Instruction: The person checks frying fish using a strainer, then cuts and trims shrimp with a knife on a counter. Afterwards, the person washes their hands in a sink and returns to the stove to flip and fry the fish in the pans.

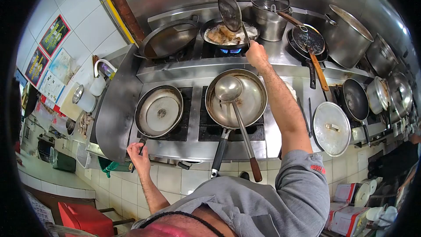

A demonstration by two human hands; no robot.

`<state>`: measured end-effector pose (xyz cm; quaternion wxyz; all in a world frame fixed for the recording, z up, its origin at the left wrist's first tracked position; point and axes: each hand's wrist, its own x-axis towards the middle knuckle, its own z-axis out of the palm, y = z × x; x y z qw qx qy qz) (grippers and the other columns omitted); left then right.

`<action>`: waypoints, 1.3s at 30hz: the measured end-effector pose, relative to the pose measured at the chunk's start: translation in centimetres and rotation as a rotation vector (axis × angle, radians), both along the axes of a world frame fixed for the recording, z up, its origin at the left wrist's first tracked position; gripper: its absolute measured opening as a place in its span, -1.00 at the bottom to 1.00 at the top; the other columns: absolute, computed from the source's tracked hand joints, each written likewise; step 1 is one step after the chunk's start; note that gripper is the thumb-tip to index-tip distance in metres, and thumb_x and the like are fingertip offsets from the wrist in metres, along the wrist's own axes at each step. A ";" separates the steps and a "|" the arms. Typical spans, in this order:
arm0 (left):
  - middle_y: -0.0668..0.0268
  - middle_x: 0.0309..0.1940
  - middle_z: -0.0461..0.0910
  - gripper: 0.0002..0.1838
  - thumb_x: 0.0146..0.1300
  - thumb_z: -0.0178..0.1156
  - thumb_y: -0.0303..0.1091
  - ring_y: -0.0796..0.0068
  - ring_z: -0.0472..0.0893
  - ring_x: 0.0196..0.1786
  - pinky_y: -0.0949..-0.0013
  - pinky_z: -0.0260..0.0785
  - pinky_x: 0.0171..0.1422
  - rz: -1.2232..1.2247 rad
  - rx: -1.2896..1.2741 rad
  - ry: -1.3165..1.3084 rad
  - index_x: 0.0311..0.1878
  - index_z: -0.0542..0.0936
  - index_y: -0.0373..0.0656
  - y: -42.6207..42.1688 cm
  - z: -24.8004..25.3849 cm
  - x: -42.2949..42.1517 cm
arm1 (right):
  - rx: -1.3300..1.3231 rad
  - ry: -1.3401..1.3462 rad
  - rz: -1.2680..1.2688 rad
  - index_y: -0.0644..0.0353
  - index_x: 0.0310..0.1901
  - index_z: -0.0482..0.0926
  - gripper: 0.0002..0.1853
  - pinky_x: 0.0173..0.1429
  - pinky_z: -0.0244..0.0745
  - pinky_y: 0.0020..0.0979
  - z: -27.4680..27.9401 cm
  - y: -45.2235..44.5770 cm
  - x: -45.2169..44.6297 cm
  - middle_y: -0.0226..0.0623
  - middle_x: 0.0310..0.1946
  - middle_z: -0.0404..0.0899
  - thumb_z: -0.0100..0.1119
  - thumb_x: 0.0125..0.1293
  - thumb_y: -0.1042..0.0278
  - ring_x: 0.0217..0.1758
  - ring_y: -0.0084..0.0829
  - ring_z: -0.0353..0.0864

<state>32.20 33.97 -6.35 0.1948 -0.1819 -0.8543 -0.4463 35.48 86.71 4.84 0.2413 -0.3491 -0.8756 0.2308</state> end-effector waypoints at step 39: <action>0.24 -0.05 0.30 -0.85 0.10 0.20 -0.49 0.31 0.33 0.08 0.28 0.21 0.00 0.158 -0.033 -0.114 -0.24 0.49 -0.18 -6.3 -3.3 2.1 | -1.018 0.165 0.305 0.16 -0.44 0.46 -0.92 -0.73 0.08 -0.65 -1.6 9.7 1.4 -0.50 -0.71 0.43 0.17 0.14 0.46 -0.79 -0.67 0.30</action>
